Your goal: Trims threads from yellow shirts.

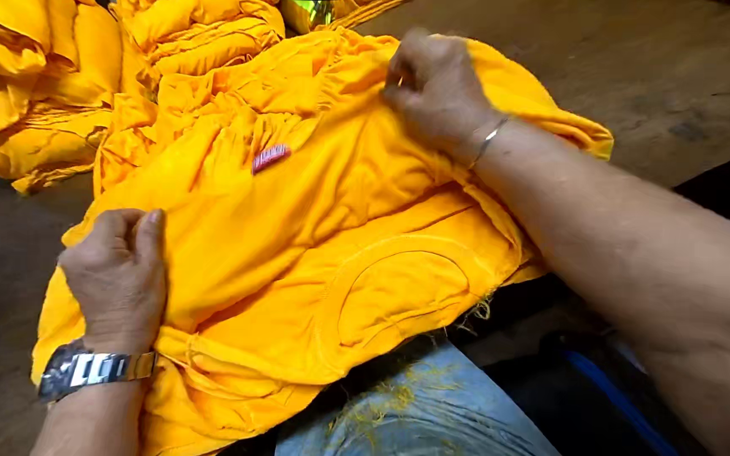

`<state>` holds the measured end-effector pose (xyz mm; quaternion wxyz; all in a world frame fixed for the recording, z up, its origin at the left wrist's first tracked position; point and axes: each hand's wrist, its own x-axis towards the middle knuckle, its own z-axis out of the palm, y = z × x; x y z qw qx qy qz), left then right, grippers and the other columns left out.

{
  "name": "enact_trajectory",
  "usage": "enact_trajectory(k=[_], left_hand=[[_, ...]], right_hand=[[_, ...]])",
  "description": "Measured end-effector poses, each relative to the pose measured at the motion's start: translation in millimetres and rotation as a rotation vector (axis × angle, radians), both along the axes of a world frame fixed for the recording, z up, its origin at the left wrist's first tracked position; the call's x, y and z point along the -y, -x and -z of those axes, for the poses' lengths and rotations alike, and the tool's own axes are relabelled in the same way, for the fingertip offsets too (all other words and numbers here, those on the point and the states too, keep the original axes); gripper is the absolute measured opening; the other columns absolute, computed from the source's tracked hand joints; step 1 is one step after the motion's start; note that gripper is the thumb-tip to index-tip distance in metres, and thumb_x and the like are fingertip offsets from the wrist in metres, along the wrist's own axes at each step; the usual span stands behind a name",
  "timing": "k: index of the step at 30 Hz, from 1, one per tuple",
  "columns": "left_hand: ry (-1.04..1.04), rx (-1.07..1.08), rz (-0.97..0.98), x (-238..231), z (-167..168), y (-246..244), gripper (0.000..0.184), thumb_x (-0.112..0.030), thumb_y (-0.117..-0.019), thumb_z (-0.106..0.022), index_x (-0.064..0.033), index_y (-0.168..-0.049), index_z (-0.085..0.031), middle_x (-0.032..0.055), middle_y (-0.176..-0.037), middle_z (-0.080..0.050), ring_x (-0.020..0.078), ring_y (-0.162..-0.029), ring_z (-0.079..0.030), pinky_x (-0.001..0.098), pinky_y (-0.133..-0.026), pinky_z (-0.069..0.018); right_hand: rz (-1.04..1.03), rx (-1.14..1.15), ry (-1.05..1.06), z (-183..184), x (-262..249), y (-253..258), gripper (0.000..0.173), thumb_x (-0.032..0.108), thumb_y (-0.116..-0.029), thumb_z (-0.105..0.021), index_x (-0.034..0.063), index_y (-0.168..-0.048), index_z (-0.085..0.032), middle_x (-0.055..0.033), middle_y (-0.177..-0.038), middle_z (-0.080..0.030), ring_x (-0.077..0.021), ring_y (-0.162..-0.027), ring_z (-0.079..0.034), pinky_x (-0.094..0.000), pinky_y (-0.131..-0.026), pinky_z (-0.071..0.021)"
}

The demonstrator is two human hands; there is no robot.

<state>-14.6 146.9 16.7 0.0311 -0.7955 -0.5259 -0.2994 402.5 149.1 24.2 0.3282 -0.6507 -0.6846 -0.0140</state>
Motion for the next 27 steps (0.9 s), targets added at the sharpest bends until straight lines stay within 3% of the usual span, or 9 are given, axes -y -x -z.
enact_trajectory(k=[1,3,9,14,17,19,21,24,27], left_hand=[[0.007,-0.052,0.01,-5,12,3,0.044,-0.033,-0.1097,-0.049,0.0076,-0.113,-0.064,0.0303,-0.096,-0.067,0.0455,-0.085,-0.067,0.0648,-0.077,-0.0509],[0.019,-0.069,0.019,-12,23,12,0.044,-0.033,-0.1093,-0.05,0.0083,-0.114,-0.063,0.0313,-0.098,-0.067,0.047,-0.087,-0.067,0.0657,-0.079,-0.0505],[0.151,0.033,-0.062,-43,31,65,0.048,-0.043,-0.1084,-0.049,0.0022,-0.124,-0.058,0.0231,-0.111,-0.063,0.0304,-0.099,-0.063,0.0495,-0.09,-0.0512],[0.145,0.024,-0.116,-55,32,92,0.053,-0.05,-0.1068,-0.047,-0.0037,-0.131,-0.057,0.0175,-0.112,-0.063,0.0225,-0.099,-0.063,0.0439,-0.09,-0.0514],[0.079,-0.055,0.016,-10,7,68,0.054,-0.045,-0.104,-0.056,-0.0052,-0.141,-0.053,0.021,-0.133,-0.059,0.0281,-0.121,-0.06,0.0477,-0.102,-0.0489],[0.088,-0.108,0.332,34,-14,41,0.062,-0.042,-0.095,-0.066,0.0016,-0.137,-0.055,0.0236,-0.139,-0.054,0.0325,-0.132,-0.052,0.0485,-0.11,-0.0425],[0.152,-0.138,0.572,68,-13,22,0.071,-0.056,-0.0818,-0.077,-0.0075,-0.131,-0.061,0.0151,-0.134,-0.059,0.0278,-0.127,-0.054,0.0482,-0.106,-0.045],[0.142,-0.232,0.689,100,13,23,0.04,-0.054,-0.0938,-0.066,-0.0173,-0.109,-0.073,0.0064,-0.111,-0.069,0.0255,-0.111,-0.061,0.0545,-0.1,-0.0401],[0.131,-0.272,0.663,116,25,36,0.045,-0.061,-0.0945,-0.062,-0.0174,-0.105,-0.069,0.0069,-0.106,-0.067,0.0251,-0.108,-0.061,0.0547,-0.1,-0.0378]], right_hand=[[-0.002,0.05,0.093,20,-4,-2,0.027,0.02,-0.101,-0.057,-0.0027,-0.113,-0.065,-0.0243,-0.101,-0.068,-0.0423,-0.098,-0.068,-0.0625,-0.087,-0.052],[0.02,0.118,0.197,41,-5,3,0.026,0.02,-0.1017,-0.053,-0.0016,-0.113,-0.062,-0.026,-0.096,-0.068,-0.0475,-0.095,-0.068,-0.0661,-0.079,-0.0513],[0.141,-0.009,0.303,35,-2,40,0.024,0.017,-0.1008,-0.054,0.0027,-0.119,-0.061,-0.0196,-0.103,-0.068,-0.0389,-0.101,-0.068,-0.059,-0.083,-0.0527],[0.134,-0.02,0.296,38,4,68,0.02,0.018,-0.0987,-0.055,0.0076,-0.115,-0.061,-0.0151,-0.098,-0.069,-0.0359,-0.098,-0.069,-0.0557,-0.076,-0.053],[0.067,-0.146,0.196,38,2,58,0.02,0.016,-0.096,-0.057,0.006,-0.111,-0.065,-0.0134,-0.098,-0.069,-0.031,-0.095,-0.068,-0.0531,-0.079,-0.0521],[-0.04,-0.254,0.061,34,9,47,0.014,0.015,-0.0938,-0.062,0.0042,-0.103,-0.067,-0.0094,-0.089,-0.065,-0.022,-0.08,-0.063,-0.0442,-0.072,-0.0515],[-0.273,-0.306,-0.017,20,30,41,0.011,0.016,-0.0946,-0.065,0.005,-0.092,-0.065,-0.0019,-0.078,-0.059,-0.0088,-0.067,-0.053,-0.0284,-0.062,-0.0456],[-0.72,-0.242,0.208,-2,88,36,0.018,0.027,-0.0893,-0.074,0.0095,-0.095,-0.073,0.0047,-0.071,-0.062,-0.0006,-0.058,-0.053,-0.0192,-0.051,-0.0448],[-0.737,0.115,0.516,6,147,34,0.035,0.046,-0.075,-0.087,0.0218,-0.095,-0.069,0.0108,-0.066,-0.058,-0.004,-0.057,-0.055,-0.0291,-0.05,-0.0481]])
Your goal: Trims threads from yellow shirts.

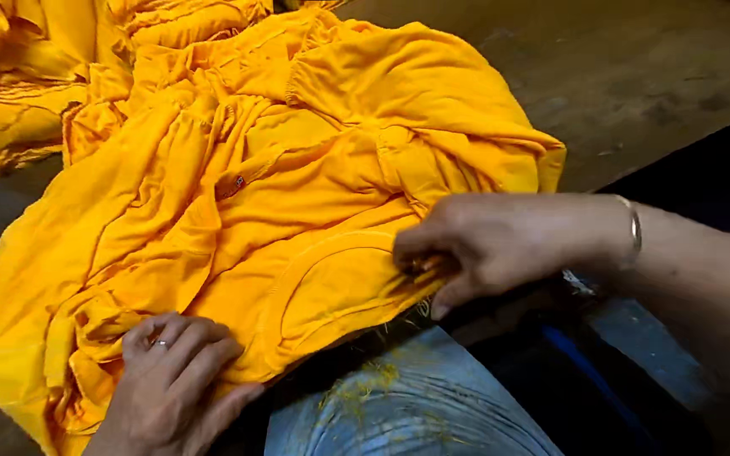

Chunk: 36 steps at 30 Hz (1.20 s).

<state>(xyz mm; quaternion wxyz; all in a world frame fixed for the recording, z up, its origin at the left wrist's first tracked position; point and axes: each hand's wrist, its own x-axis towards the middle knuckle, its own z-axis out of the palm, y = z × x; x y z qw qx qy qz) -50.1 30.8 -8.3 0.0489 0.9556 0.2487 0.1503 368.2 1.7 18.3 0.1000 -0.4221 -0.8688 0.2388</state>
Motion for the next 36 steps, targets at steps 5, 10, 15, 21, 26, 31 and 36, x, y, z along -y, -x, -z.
enact_trajectory(k=[5,10,15,21,26,31,36], left_hand=[[0.167,-0.067,-0.071,20,-8,21,0.028,-0.037,-0.0987,-0.063,-0.0098,-0.103,-0.069,0.0132,-0.098,-0.067,0.0287,-0.093,-0.066,0.0464,-0.079,-0.055],[0.308,-0.198,-0.085,49,-46,-9,0.032,-0.036,-0.0984,-0.069,-0.0042,-0.096,-0.071,0.0175,-0.091,-0.069,0.0328,-0.083,-0.067,0.0506,-0.074,-0.0528],[0.196,0.284,-0.04,54,-23,-99,0.023,-0.031,-0.1006,-0.064,-0.0104,-0.108,-0.071,0.0024,-0.099,-0.07,0.013,-0.094,-0.066,0.0327,-0.082,-0.0559],[0.344,0.233,0.013,48,3,-191,0.045,-0.028,-0.1046,-0.054,-0.0047,-0.144,-0.053,0.0057,-0.111,-0.07,0.0193,-0.101,-0.066,0.0406,-0.087,-0.056],[0.58,0.293,0.088,33,9,-199,0.032,-0.003,-0.0958,-0.061,-0.008,-0.126,-0.071,0.0039,-0.121,-0.067,0.0089,-0.101,-0.068,0.0261,-0.085,-0.0604],[1.057,0.464,0.078,19,-6,-187,0.05,0.007,-0.0882,-0.068,-0.0065,-0.136,-0.066,0.004,-0.113,-0.07,0.0131,-0.077,-0.066,0.0265,-0.066,-0.0595],[0.945,0.424,0.077,26,-3,-187,0.041,0.003,-0.0861,-0.071,-0.0088,-0.125,-0.073,-0.0001,-0.114,-0.072,0.0111,-0.081,-0.07,0.025,-0.07,-0.0629]], right_hand=[[0.127,-0.04,0.075,16,49,-40,0.027,0.043,-0.0882,-0.074,0.0263,-0.108,-0.068,0.0149,-0.078,-0.065,0.0026,-0.065,-0.061,-0.0223,-0.054,-0.0537],[0.403,-0.429,-0.013,2,53,-68,0.02,0.017,-0.0953,-0.063,0.0122,-0.11,-0.075,0.0056,-0.089,-0.073,-0.0007,-0.071,-0.065,-0.0178,-0.062,-0.0563],[0.815,-0.17,-0.279,20,21,-26,0.051,0.055,-0.0795,-0.082,0.0102,-0.101,-0.073,-0.0048,-0.077,-0.066,-0.0198,-0.067,-0.062,-0.0465,-0.062,-0.0537],[0.828,-0.111,-0.412,39,20,-24,0.019,0.018,-0.0946,-0.059,0.0073,-0.08,-0.064,-0.0059,-0.063,-0.054,-0.0226,-0.059,-0.056,-0.0467,-0.053,-0.0442],[1.022,-0.426,-0.387,52,52,-38,0.01,0.019,-0.0916,-0.071,0.0094,-0.09,-0.067,0.0013,-0.072,-0.06,-0.0045,-0.059,-0.052,-0.0243,-0.054,-0.044],[0.8,-0.797,-0.238,54,101,12,0.014,0.025,-0.0916,-0.072,0.0148,-0.084,-0.066,0.0095,-0.066,-0.056,0.0011,-0.053,-0.048,-0.0148,-0.046,-0.0398],[0.666,-0.948,-0.014,74,114,51,0.022,0.026,-0.0886,-0.08,0.011,-0.081,-0.067,0.0086,-0.059,-0.049,0.0031,-0.048,-0.039,-0.0119,-0.042,-0.0315]])
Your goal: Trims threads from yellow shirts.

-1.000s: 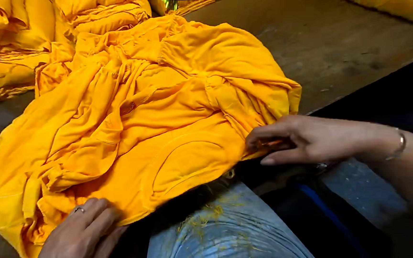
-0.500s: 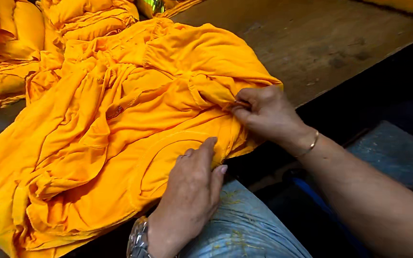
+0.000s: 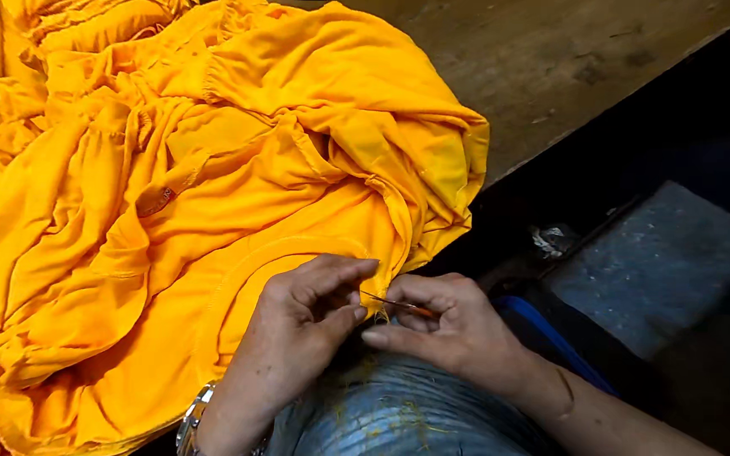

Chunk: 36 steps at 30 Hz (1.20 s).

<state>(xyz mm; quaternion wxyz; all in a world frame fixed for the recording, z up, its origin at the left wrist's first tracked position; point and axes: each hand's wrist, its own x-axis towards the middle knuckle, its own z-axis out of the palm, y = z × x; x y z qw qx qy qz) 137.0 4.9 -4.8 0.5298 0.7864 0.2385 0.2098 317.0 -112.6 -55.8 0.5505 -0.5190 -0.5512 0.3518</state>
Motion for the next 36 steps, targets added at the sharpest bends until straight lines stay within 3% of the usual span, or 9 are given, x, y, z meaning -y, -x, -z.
enact_trajectory(k=[5,8,11,14,17,20,23,28,36], left_hand=[[-0.007,-0.023,-0.069,10,-2,3,0.033,0.002,-0.0927,-0.063,-0.0105,-0.121,-0.075,-0.0007,-0.111,-0.071,0.0107,-0.065,-0.068,0.0252,-0.051,-0.0612],[0.03,0.002,-0.153,19,2,0,0.024,-0.007,-0.0956,-0.067,-0.0089,-0.118,-0.076,0.0004,-0.109,-0.071,0.0124,-0.078,-0.071,0.0263,-0.064,-0.0644],[0.091,0.001,-0.271,29,8,-9,0.031,-0.007,-0.0832,-0.082,-0.0099,-0.114,-0.078,0.0006,-0.107,-0.072,0.0134,-0.078,-0.071,0.0269,-0.064,-0.0648],[0.117,-0.001,-0.309,32,9,-13,0.041,0.001,-0.0752,-0.085,-0.0094,-0.114,-0.078,0.0015,-0.109,-0.071,0.0146,-0.075,-0.072,0.028,-0.062,-0.0655],[0.167,0.001,-0.298,31,7,-11,0.046,0.006,-0.073,-0.084,-0.0085,-0.116,-0.077,0.0025,-0.115,-0.07,0.0173,-0.081,-0.073,0.0303,-0.066,-0.0669],[0.261,0.044,-0.278,26,6,-6,0.051,0.007,-0.0712,-0.083,-0.0078,-0.119,-0.076,0.0043,-0.116,-0.07,0.0198,-0.079,-0.073,0.0321,-0.065,-0.0668],[0.347,0.098,-0.254,22,6,1,0.053,0.005,-0.0704,-0.084,-0.0071,-0.121,-0.075,0.0079,-0.116,-0.07,0.0206,-0.079,-0.071,0.0316,-0.063,-0.0646],[0.41,0.118,-0.267,22,5,1,0.053,0.002,-0.07,-0.084,-0.0066,-0.122,-0.075,0.0108,-0.114,-0.07,0.0215,-0.083,-0.071,0.0314,-0.066,-0.064],[0.366,0.124,-0.285,26,6,1,0.055,0.004,-0.0676,-0.084,-0.0064,-0.121,-0.075,0.0103,-0.115,-0.069,0.0211,-0.082,-0.07,0.0305,-0.063,-0.0638]], right_hand=[[0.046,0.056,-0.091,0,1,5,0.01,0.006,-0.091,-0.07,0.0059,-0.082,-0.068,0.0047,-0.068,-0.06,0.0006,-0.057,-0.052,-0.0122,-0.049,-0.044],[0.033,0.283,-0.273,2,7,3,0.006,0.004,-0.0903,-0.066,0.0031,-0.086,-0.07,0.001,-0.075,-0.065,-0.0014,-0.066,-0.059,-0.0146,-0.057,-0.0499],[0.06,0.536,-0.371,5,11,4,0.012,0.005,-0.0891,-0.057,0.0056,-0.086,-0.069,0.0002,-0.072,-0.061,-0.0063,-0.065,-0.058,-0.0206,-0.054,-0.0461],[0.075,0.6,-0.4,7,15,6,0.013,0.004,-0.0908,-0.056,0.0057,-0.088,-0.068,0.0,-0.069,-0.057,-0.0076,-0.061,-0.054,-0.0214,-0.052,-0.0426],[0.061,0.615,-0.404,8,20,5,0.015,0.013,-0.0985,-0.058,0.0054,-0.095,-0.07,-0.0007,-0.073,-0.06,-0.0085,-0.065,-0.057,-0.0219,-0.055,-0.0449],[0.119,0.636,-0.304,3,26,-1,0.04,0.04,-0.1063,-0.05,0.0048,-0.113,-0.068,-0.0013,-0.087,-0.063,-0.0075,-0.075,-0.059,-0.0223,-0.062,-0.0496],[0.262,0.762,-0.261,6,25,-14,0.042,0.028,-0.1079,-0.041,0.0012,-0.125,-0.069,-0.006,-0.092,-0.062,-0.0148,-0.079,-0.058,-0.0283,-0.063,-0.048],[0.335,0.905,-0.297,7,24,-18,0.039,0.027,-0.1068,-0.048,-0.001,-0.123,-0.07,-0.0084,-0.089,-0.061,-0.0197,-0.077,-0.058,-0.0307,-0.061,-0.0468],[0.357,0.879,-0.327,8,13,-6,0.035,0.025,-0.1061,-0.05,-0.0016,-0.117,-0.07,-0.0081,-0.087,-0.061,-0.0193,-0.077,-0.059,-0.0295,-0.06,-0.047]])
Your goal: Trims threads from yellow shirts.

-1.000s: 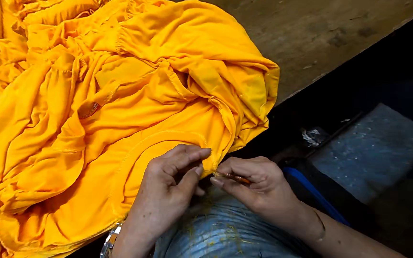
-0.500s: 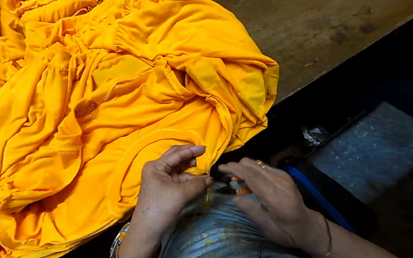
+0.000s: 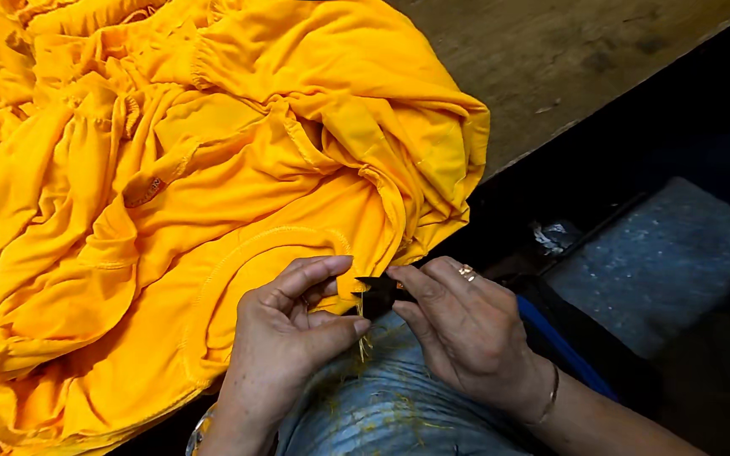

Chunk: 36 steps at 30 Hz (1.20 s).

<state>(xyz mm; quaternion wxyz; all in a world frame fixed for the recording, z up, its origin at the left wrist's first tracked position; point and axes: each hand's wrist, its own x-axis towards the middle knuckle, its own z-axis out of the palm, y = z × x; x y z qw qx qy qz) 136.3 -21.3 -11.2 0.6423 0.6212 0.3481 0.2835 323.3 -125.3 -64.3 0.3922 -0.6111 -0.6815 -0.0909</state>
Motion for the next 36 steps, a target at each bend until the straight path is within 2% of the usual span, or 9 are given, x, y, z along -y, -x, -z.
enact_trajectory(k=[7,9,13,20,29,30,33,34,36], left_hand=[[0.016,-0.014,0.006,0,0,0,0.058,0.005,-0.0659,-0.083,-0.0066,-0.122,-0.074,0.0098,-0.116,-0.068,0.0219,-0.083,-0.07,0.0309,-0.062,-0.0639],[0.041,0.016,0.019,-2,0,2,0.059,0.006,-0.0666,-0.084,-0.0053,-0.124,-0.073,0.0111,-0.115,-0.068,0.0218,-0.082,-0.07,0.0313,-0.063,-0.0644],[0.122,0.058,-0.001,-5,-4,7,0.061,0.001,-0.0671,-0.084,-0.0047,-0.127,-0.072,0.0135,-0.112,-0.069,0.0193,-0.082,-0.07,0.029,-0.064,-0.0624],[0.155,0.073,-0.017,-4,-4,7,0.064,0.0,-0.0664,-0.084,-0.0036,-0.129,-0.071,0.0149,-0.119,-0.07,0.0197,-0.091,-0.072,0.029,-0.07,-0.063],[0.142,0.039,-0.023,-2,-6,7,0.071,0.002,-0.0626,-0.083,-0.0046,-0.132,-0.068,0.015,-0.12,-0.069,0.023,-0.092,-0.073,0.0316,-0.067,-0.0643],[0.135,0.037,-0.028,-2,-6,8,0.072,0.002,-0.0616,-0.083,-0.005,-0.132,-0.068,0.0144,-0.118,-0.069,0.022,-0.091,-0.072,0.0305,-0.065,-0.0637],[0.117,0.048,0.001,-5,-8,13,0.076,0.001,-0.0616,-0.084,-0.0077,-0.135,-0.067,0.0114,-0.131,-0.065,0.0228,-0.104,-0.071,0.0325,-0.072,-0.0651],[0.111,0.053,0.013,-6,-9,16,0.077,0.001,-0.0618,-0.085,-0.0084,-0.136,-0.066,0.011,-0.132,-0.065,0.0219,-0.1,-0.072,0.0319,-0.069,-0.0652],[0.102,0.067,0.027,-6,-10,18,0.077,0.003,-0.0633,-0.084,-0.0088,-0.137,-0.066,0.013,-0.127,-0.066,0.0176,-0.074,-0.07,0.0273,-0.053,-0.061]], right_hand=[[0.009,0.007,-0.026,2,-6,-1,0.027,0.018,-0.1043,-0.052,0.0004,-0.098,-0.071,-0.0067,-0.078,-0.06,-0.0189,-0.071,-0.059,-0.0299,-0.057,-0.0469],[-0.008,-0.02,-0.025,2,-8,-5,0.028,0.018,-0.1046,-0.051,0.0003,-0.099,-0.072,-0.0071,-0.08,-0.063,-0.0179,-0.072,-0.061,-0.0292,-0.059,-0.0487],[-0.081,-0.014,-0.019,3,-2,-10,0.035,0.024,-0.1055,-0.048,-0.0012,-0.11,-0.072,-0.0061,-0.082,-0.06,-0.0167,-0.073,-0.057,-0.0286,-0.058,-0.0459],[-0.085,-0.034,-0.059,7,-1,4,0.033,0.024,-0.1062,-0.051,-0.001,-0.111,-0.072,-0.0057,-0.081,-0.058,-0.0166,-0.072,-0.056,-0.0279,-0.059,-0.0455],[-0.057,-0.009,-0.052,9,-9,8,0.028,0.019,-0.1043,-0.052,0.0009,-0.098,-0.072,-0.0056,-0.075,-0.058,-0.0185,-0.069,-0.058,-0.0299,-0.056,-0.0462],[-0.071,-0.043,-0.044,10,-10,8,0.029,0.02,-0.1051,-0.051,0.0008,-0.098,-0.072,-0.0054,-0.076,-0.059,-0.0175,-0.07,-0.058,-0.029,-0.057,-0.0464],[-0.16,-0.27,0.005,11,-8,4,0.034,0.02,-0.1083,-0.043,-0.0013,-0.106,-0.07,-0.0053,-0.085,-0.062,-0.0107,-0.076,-0.059,-0.0232,-0.063,-0.049],[-0.194,-0.392,0.025,9,-8,3,0.035,0.02,-0.109,-0.041,-0.0009,-0.106,-0.069,-0.0032,-0.086,-0.061,-0.0063,-0.075,-0.058,-0.0194,-0.063,-0.0485],[-0.265,-0.667,0.094,4,-8,4,0.034,0.029,-0.1104,-0.044,0.003,-0.107,-0.066,0.0028,-0.085,-0.06,0.0006,-0.069,-0.053,-0.014,-0.058,-0.0455]])
